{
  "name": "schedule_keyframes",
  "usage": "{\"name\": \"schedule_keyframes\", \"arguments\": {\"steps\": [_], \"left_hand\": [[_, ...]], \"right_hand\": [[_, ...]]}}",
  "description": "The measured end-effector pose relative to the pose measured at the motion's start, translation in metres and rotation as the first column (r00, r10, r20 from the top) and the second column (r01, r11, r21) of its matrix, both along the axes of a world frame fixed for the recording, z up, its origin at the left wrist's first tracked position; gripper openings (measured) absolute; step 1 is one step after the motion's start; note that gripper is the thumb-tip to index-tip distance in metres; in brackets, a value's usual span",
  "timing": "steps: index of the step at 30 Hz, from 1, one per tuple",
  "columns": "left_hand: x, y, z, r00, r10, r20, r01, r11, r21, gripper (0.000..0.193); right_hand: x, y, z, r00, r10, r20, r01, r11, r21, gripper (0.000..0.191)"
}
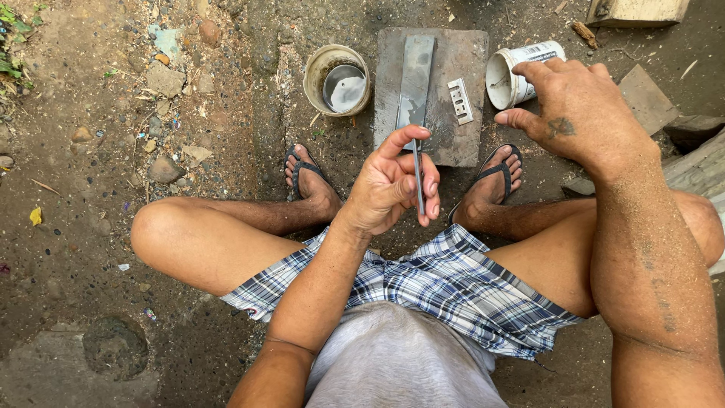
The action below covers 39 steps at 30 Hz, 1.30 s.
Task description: The person sits on the ground and sharpens a metal tool on a grinding stone, repeatedly dipping the tool into a container of water to lubricate the surface. The person periodically inspects the tool's edge by holding it up to the light.
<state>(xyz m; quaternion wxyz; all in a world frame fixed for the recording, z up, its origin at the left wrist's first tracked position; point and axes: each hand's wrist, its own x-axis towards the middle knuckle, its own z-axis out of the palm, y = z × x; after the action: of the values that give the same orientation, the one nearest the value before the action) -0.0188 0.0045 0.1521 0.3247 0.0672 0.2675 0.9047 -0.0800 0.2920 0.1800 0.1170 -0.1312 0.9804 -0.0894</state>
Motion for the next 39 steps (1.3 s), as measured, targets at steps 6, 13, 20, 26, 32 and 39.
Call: {"name": "schedule_keyframes", "arguments": {"steps": [6,13,20,26,32,39], "left_hand": [[0.001,-0.001,-0.002,1.000,-0.009,0.023,0.009,1.000,-0.019,0.046],[0.000,-0.001,-0.006,1.000,-0.001,-0.013,0.001,1.000,0.000,0.037],[0.000,-0.001,-0.011,1.000,0.008,0.024,-0.008,1.000,-0.020,0.031],[-0.001,-0.002,-0.021,0.999,0.014,-0.035,-0.019,0.992,-0.128,0.038],[-0.005,-0.005,-0.036,0.999,0.035,0.033,-0.029,0.983,-0.182,0.043],[-0.016,-0.008,-0.061,0.974,0.082,-0.211,-0.226,0.437,-0.871,0.048]], "right_hand": [[0.001,-0.002,0.003,1.000,-0.015,0.014,0.015,1.000,-0.005,0.072],[0.000,-0.001,0.002,1.000,-0.014,0.015,0.014,1.000,-0.002,0.072],[-0.001,-0.001,0.001,1.000,-0.006,0.019,0.006,1.000,0.006,0.071],[-0.001,-0.002,0.002,1.000,0.006,0.011,-0.006,1.000,-0.005,0.070],[-0.001,0.000,0.001,1.000,0.006,0.004,-0.006,1.000,-0.015,0.070],[0.000,0.001,-0.001,1.000,-0.012,0.010,0.012,1.000,-0.012,0.072]]}}
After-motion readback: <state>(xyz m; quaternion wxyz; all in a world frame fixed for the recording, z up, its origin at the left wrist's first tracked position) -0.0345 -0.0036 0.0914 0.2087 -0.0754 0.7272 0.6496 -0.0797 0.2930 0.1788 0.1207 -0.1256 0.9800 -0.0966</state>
